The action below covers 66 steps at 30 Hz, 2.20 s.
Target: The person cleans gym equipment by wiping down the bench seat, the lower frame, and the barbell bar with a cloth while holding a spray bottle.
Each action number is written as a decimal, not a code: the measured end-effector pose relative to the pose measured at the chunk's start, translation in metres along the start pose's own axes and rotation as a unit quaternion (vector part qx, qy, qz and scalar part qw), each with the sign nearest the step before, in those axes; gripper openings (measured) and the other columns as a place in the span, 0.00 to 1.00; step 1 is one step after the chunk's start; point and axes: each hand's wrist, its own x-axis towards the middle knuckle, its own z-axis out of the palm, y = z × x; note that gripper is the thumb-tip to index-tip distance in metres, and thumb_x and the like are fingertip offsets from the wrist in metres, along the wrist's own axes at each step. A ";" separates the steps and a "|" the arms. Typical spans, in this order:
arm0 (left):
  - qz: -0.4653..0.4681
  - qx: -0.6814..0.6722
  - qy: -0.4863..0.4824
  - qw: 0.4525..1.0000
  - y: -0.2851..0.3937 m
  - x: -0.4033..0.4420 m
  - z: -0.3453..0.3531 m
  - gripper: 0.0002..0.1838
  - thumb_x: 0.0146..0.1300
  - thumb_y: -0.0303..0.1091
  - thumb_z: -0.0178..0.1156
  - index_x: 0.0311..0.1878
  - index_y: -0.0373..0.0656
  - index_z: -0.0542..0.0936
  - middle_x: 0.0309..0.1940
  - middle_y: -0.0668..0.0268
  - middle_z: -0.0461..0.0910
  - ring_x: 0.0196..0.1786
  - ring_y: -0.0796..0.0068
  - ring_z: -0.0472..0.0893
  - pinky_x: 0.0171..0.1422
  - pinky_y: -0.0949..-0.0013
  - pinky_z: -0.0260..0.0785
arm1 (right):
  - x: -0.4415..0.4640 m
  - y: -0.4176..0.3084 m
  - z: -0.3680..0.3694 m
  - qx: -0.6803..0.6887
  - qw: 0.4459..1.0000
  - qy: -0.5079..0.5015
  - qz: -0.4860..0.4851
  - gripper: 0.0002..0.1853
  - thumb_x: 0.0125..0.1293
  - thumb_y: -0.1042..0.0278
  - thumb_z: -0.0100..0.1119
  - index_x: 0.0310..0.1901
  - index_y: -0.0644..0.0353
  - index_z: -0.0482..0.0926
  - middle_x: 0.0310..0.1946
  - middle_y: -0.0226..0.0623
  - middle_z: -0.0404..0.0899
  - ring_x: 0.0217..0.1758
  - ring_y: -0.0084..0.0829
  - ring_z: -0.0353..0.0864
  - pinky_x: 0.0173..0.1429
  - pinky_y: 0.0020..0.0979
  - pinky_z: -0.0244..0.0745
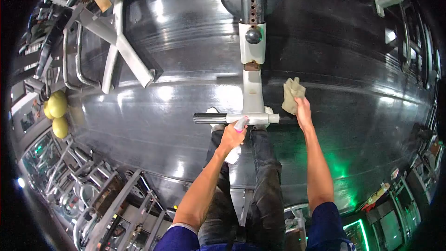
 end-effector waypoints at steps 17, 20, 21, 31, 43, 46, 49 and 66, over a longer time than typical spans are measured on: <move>0.018 -0.042 -0.006 0.999 -0.040 -0.030 -0.045 0.08 0.62 0.27 0.58 0.44 0.38 0.80 0.28 0.64 0.81 0.26 0.78 0.80 0.30 0.70 0.77 | 0.082 0.071 0.106 -0.641 0.739 -0.199 -0.059 0.26 0.60 0.80 0.49 0.58 0.49 0.80 0.57 0.45 0.80 0.58 0.48 0.80 0.62 0.44 0.76; 0.017 -0.055 0.004 0.998 -0.045 -0.030 -0.048 0.08 0.61 0.27 0.58 0.43 0.38 0.80 0.27 0.64 0.81 0.25 0.77 0.80 0.30 0.69 0.76 | 0.076 0.058 0.127 -0.636 0.751 -0.177 0.006 0.27 0.59 0.83 0.48 0.58 0.48 0.80 0.55 0.45 0.81 0.58 0.47 0.80 0.64 0.42 0.75; 0.024 -0.073 0.014 0.997 -0.046 -0.029 -0.046 0.08 0.62 0.27 0.58 0.43 0.39 0.80 0.25 0.62 0.80 0.23 0.75 0.80 0.29 0.68 0.75 | 0.070 0.059 0.125 -0.605 0.766 -0.213 -0.046 0.27 0.59 0.83 0.48 0.58 0.48 0.81 0.55 0.45 0.81 0.58 0.48 0.80 0.64 0.42 0.75; 0.030 -0.100 -0.006 0.995 -0.034 -0.016 -0.037 0.09 0.63 0.28 0.58 0.46 0.37 0.79 0.32 0.65 0.82 0.28 0.79 0.81 0.30 0.71 0.77 | 0.081 0.052 0.104 -0.526 0.760 -0.337 -0.179 0.27 0.60 0.82 0.48 0.59 0.47 0.80 0.58 0.42 0.79 0.60 0.45 0.79 0.66 0.40 0.74; 0.100 -0.026 0.036 0.994 -0.035 -0.031 -0.032 0.09 0.62 0.30 0.60 0.44 0.40 0.80 0.32 0.53 0.83 0.33 0.55 0.84 0.37 0.60 0.76 | 0.046 0.051 0.180 -0.626 0.657 -0.373 -0.193 0.20 0.56 0.78 0.54 0.47 0.44 0.85 0.47 0.41 0.84 0.53 0.47 0.82 0.56 0.45 0.77; 0.127 -0.017 0.037 0.991 -0.038 -0.047 -0.042 0.09 0.65 0.31 0.60 0.46 0.38 0.79 0.29 0.60 0.82 0.26 0.73 0.83 0.30 0.68 0.77 | 0.016 0.009 0.163 -0.579 0.727 -0.344 -0.132 0.23 0.52 0.80 0.53 0.48 0.49 0.85 0.46 0.45 0.84 0.52 0.51 0.82 0.56 0.46 0.77; 0.124 -0.043 0.029 0.991 -0.022 -0.070 -0.054 0.09 0.65 0.31 0.60 0.45 0.39 0.80 0.28 0.63 0.82 0.26 0.75 0.82 0.29 0.69 0.77 | -0.007 -0.019 0.134 -0.565 0.742 -0.347 -0.096 0.25 0.51 0.81 0.51 0.52 0.51 0.84 0.48 0.48 0.84 0.53 0.52 0.81 0.58 0.45 0.77; 0.182 -0.138 0.030 0.973 0.102 -0.303 -0.166 0.17 0.64 0.31 0.65 0.55 0.38 0.80 0.40 0.67 0.84 0.32 0.80 0.81 0.37 0.73 0.75 | -0.277 -0.168 0.108 0.176 0.972 -0.139 0.073 0.19 0.74 0.68 0.52 0.64 0.64 0.71 0.57 0.38 0.79 0.59 0.33 0.79 0.63 0.37 0.74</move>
